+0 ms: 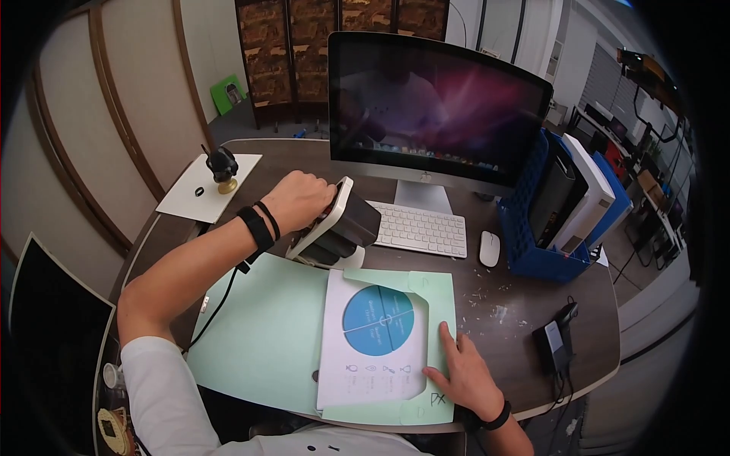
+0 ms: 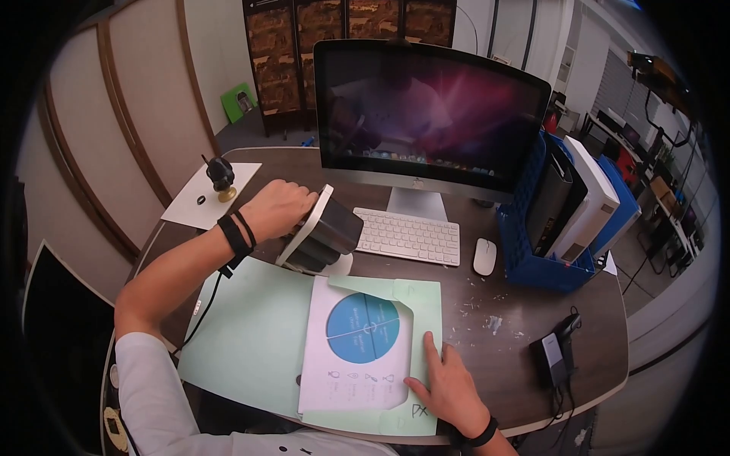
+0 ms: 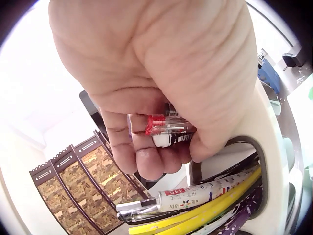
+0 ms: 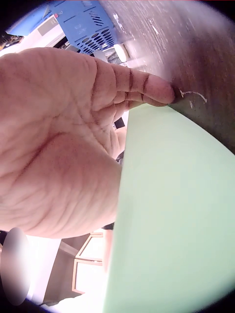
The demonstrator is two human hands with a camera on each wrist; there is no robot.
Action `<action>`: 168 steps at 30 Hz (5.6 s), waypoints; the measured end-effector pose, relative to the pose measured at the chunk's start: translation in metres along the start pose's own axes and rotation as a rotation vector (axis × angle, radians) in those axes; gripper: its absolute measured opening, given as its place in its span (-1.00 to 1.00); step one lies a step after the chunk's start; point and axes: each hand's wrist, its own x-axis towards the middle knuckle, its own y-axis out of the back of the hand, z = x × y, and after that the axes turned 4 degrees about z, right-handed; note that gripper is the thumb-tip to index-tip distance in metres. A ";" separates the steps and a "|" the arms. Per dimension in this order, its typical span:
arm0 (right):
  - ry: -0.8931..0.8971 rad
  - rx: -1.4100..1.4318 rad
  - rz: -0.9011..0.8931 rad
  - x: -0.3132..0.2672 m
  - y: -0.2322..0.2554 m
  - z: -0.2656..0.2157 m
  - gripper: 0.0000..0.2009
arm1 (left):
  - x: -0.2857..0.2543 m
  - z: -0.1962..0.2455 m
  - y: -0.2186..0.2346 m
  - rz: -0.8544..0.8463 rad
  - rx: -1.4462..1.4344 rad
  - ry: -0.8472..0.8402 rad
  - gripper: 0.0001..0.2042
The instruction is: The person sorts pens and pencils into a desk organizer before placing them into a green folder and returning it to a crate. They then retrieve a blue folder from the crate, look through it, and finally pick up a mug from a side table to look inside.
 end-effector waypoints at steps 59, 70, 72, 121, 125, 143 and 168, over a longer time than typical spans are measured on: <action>-0.025 0.066 0.109 -0.008 -0.012 0.004 -0.13 | -0.116 0.170 0.072 -0.393 -0.904 0.348 -0.83; 0.003 0.193 0.196 -0.014 -0.022 0.016 -0.20 | -0.087 0.187 0.035 -0.446 -0.587 0.202 -0.69; -0.005 0.213 0.187 -0.012 -0.023 0.016 -0.21 | -0.088 0.182 0.039 -0.448 -0.636 0.157 -0.62; -0.028 0.246 0.137 -0.013 -0.019 0.010 -0.16 | -0.098 -0.012 0.132 0.807 -0.252 0.867 -0.80; -0.060 0.242 0.151 -0.014 -0.013 0.008 -0.17 | -0.136 -0.077 0.055 0.607 -0.377 0.852 -0.83; -0.046 0.199 0.159 -0.012 -0.021 0.010 -0.19 | -0.026 0.005 -0.045 -0.129 0.107 0.149 -0.64; -0.042 0.246 0.161 -0.009 -0.020 0.013 -0.18 | -0.024 0.010 -0.027 -0.087 0.083 0.003 -0.70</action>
